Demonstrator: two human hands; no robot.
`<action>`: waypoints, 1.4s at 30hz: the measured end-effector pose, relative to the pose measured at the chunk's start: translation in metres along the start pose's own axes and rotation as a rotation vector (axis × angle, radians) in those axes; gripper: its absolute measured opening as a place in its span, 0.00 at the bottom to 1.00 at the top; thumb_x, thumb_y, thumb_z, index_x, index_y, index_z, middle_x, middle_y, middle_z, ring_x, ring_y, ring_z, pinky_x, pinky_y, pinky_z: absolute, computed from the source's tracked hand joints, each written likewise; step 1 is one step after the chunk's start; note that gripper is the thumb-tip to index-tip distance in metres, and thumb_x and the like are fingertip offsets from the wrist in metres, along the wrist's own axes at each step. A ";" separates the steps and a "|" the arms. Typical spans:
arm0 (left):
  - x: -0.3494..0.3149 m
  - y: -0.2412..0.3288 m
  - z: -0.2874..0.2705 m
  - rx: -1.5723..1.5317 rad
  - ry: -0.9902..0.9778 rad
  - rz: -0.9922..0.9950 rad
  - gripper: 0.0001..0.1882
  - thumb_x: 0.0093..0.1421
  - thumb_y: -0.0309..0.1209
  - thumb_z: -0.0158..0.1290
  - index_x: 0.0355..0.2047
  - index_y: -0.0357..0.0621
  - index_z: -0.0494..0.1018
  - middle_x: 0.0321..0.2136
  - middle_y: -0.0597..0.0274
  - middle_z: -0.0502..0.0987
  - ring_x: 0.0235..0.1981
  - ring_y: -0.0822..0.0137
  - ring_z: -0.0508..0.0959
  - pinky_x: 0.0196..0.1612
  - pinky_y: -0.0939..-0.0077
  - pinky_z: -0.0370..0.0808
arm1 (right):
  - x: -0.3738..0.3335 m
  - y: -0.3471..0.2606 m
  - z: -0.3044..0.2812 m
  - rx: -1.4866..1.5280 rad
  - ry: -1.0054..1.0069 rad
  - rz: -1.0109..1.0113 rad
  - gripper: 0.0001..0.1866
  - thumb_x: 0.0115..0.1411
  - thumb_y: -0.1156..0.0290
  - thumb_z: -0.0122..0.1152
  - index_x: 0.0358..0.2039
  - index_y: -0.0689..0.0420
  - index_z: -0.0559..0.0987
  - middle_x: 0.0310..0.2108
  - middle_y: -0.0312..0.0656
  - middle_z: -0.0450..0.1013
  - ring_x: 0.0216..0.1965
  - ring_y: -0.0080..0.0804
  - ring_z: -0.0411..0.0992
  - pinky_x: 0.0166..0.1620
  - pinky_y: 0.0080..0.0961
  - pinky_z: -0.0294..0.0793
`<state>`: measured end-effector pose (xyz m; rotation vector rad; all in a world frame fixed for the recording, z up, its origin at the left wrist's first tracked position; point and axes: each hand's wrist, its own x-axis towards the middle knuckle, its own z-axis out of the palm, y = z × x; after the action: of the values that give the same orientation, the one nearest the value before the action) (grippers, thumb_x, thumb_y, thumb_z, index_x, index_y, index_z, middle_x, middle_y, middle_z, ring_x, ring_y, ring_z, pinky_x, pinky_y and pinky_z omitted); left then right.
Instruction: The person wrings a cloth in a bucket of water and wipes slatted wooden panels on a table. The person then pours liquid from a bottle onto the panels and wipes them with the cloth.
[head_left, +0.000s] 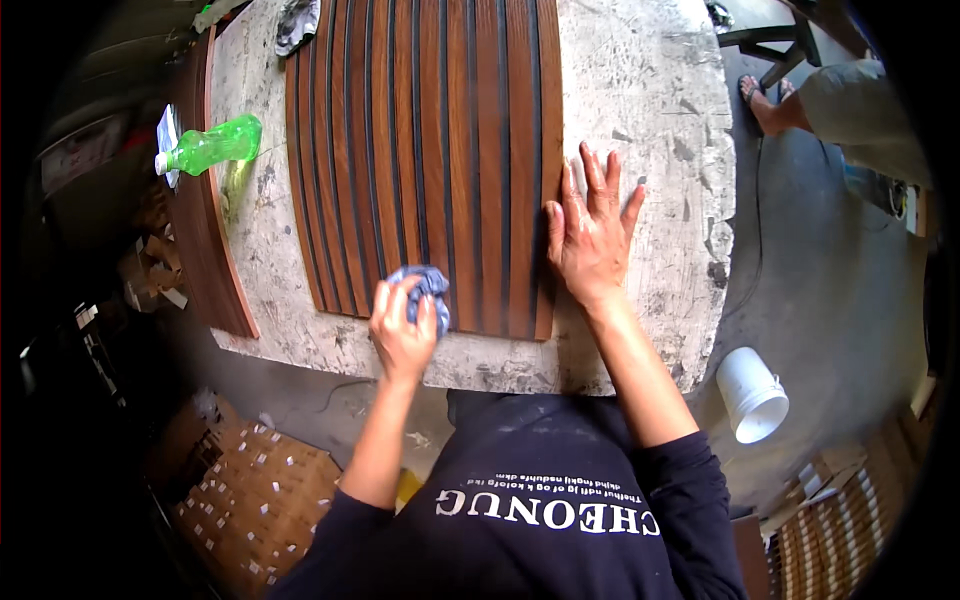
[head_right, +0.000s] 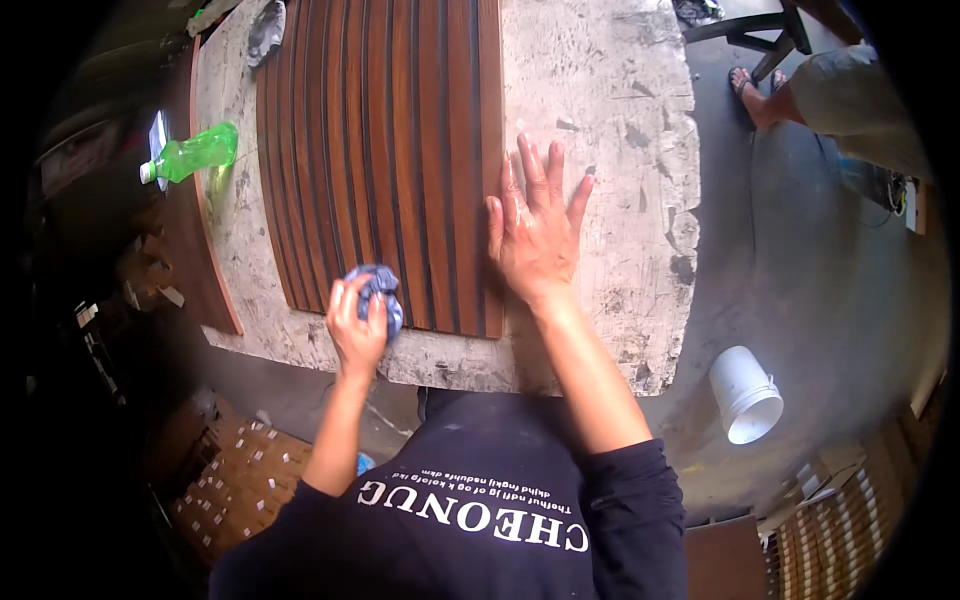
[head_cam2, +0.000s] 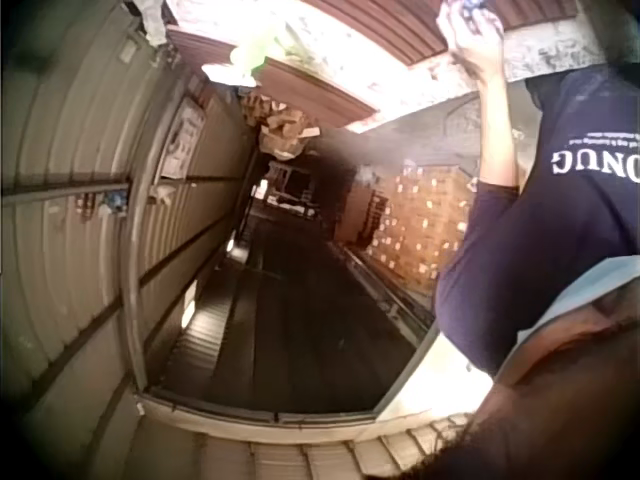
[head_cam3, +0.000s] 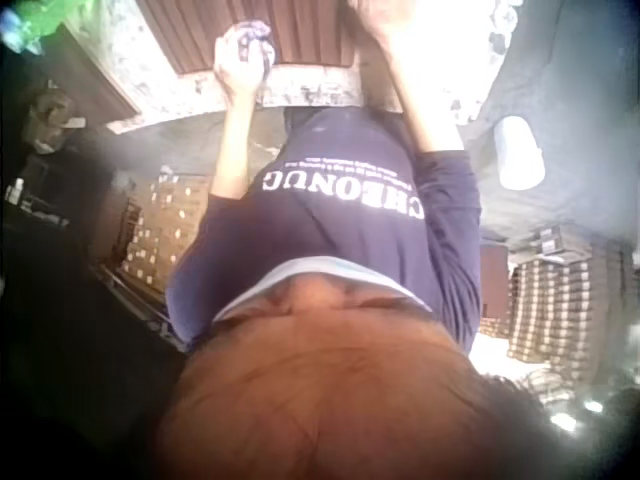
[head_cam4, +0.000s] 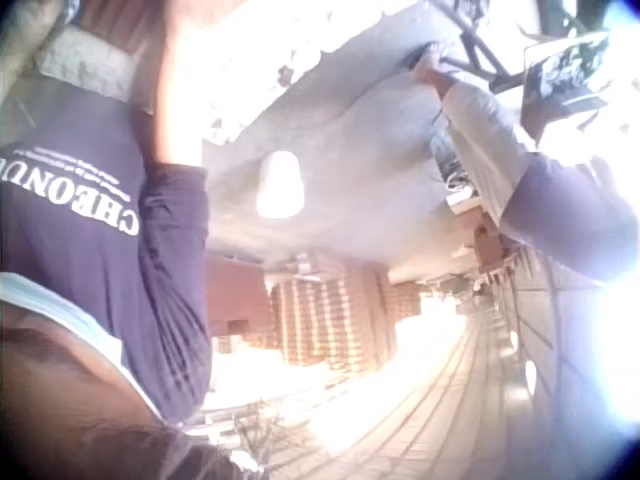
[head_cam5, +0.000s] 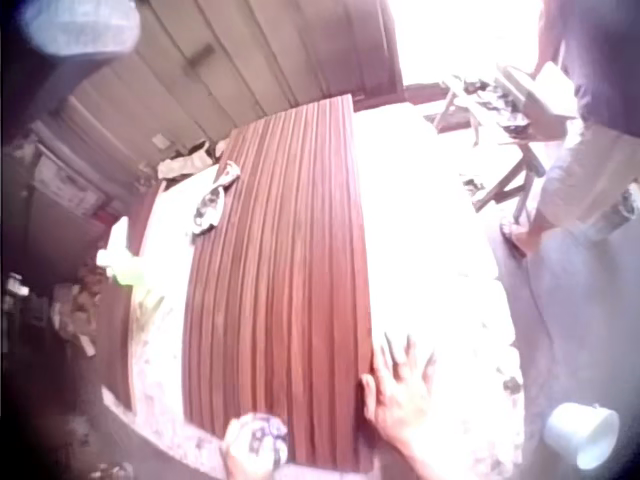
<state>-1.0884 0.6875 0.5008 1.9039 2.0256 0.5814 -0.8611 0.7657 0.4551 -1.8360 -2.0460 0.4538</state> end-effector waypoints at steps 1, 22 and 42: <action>-0.006 0.007 -0.006 0.014 -0.030 -0.073 0.12 0.52 0.31 0.53 0.35 0.36 0.74 0.29 0.47 0.74 0.32 0.49 0.78 0.33 0.61 0.75 | 0.002 -0.004 -0.003 -0.012 0.002 -0.010 0.23 0.61 0.62 0.48 0.55 0.56 0.69 0.65 0.39 0.50 0.68 0.47 0.39 0.63 0.61 0.33; 0.173 -0.024 0.020 -0.043 0.171 0.273 0.10 0.52 0.29 0.53 0.32 0.36 0.75 0.26 0.46 0.77 0.29 0.50 0.79 0.32 0.66 0.75 | 0.007 -0.014 0.000 -0.017 0.042 -0.039 0.23 0.61 0.64 0.48 0.56 0.56 0.67 0.65 0.40 0.50 0.68 0.47 0.40 0.63 0.61 0.33; 0.135 -0.038 0.013 -0.027 0.089 0.077 0.13 0.55 0.35 0.52 0.30 0.35 0.73 0.27 0.46 0.76 0.28 0.48 0.78 0.31 0.62 0.75 | 0.004 -0.013 0.011 -0.010 0.099 -0.067 0.23 0.62 0.61 0.45 0.56 0.55 0.68 0.65 0.39 0.50 0.67 0.46 0.41 0.63 0.62 0.32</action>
<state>-1.1256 0.8217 0.4790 1.9805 1.9941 0.7215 -0.8782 0.7684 0.4514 -1.7538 -2.0399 0.3284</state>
